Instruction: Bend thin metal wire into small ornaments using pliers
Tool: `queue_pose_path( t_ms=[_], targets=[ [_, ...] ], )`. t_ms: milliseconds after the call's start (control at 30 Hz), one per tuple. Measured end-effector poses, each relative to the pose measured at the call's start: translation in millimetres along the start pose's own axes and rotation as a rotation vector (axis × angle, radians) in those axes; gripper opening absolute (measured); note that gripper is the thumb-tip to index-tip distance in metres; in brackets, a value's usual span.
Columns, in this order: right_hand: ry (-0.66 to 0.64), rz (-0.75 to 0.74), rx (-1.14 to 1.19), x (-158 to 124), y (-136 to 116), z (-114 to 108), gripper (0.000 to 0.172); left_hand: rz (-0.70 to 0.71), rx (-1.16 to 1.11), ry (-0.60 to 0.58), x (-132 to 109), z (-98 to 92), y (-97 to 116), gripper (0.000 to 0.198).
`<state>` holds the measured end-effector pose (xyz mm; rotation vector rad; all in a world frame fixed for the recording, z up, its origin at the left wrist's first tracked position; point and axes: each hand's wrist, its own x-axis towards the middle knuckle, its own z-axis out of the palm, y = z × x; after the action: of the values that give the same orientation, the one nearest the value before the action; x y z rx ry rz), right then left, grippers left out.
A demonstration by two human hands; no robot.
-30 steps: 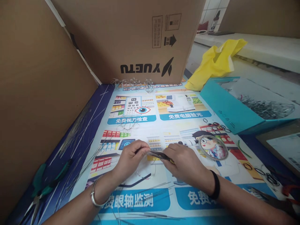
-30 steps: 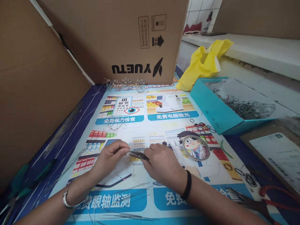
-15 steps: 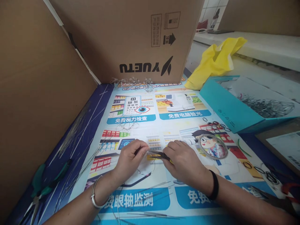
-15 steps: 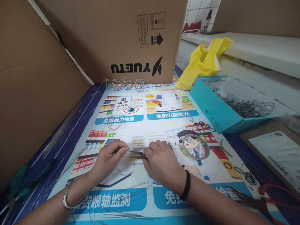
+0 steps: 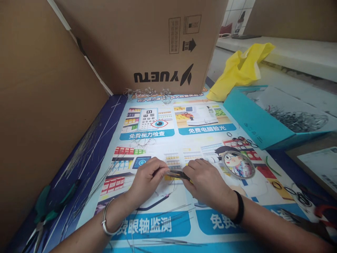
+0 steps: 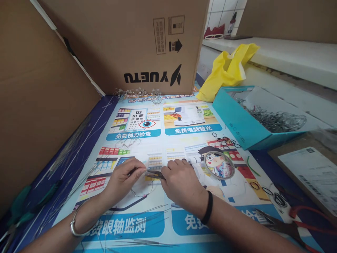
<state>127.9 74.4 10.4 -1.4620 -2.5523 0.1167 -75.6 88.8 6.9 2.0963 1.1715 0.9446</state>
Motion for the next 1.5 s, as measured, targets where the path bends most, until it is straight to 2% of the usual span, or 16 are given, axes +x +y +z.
queue_pose_path(
  t_ms=[167,767,1067,1500],
  targets=[
    [0.03,-0.005,0.007,0.5,1.5,1.2,0.011,0.018,-0.015,-0.008,1.1,0.9,-0.9,0.012],
    [0.023,-0.025,0.01,0.6,2.1,1.7,0.012,-0.07,-0.041,-0.01,1.3,0.5,-0.7,0.014],
    [0.09,-0.055,0.011,-0.4,1.3,4.7,0.009,-0.057,-0.038,-0.013,0.2,1.5,-1.3,0.013],
    [0.027,-0.075,0.041,-0.3,1.5,5.6,0.012,-0.011,-0.032,-0.005,1.6,-2.2,1.5,0.012]
  ],
)
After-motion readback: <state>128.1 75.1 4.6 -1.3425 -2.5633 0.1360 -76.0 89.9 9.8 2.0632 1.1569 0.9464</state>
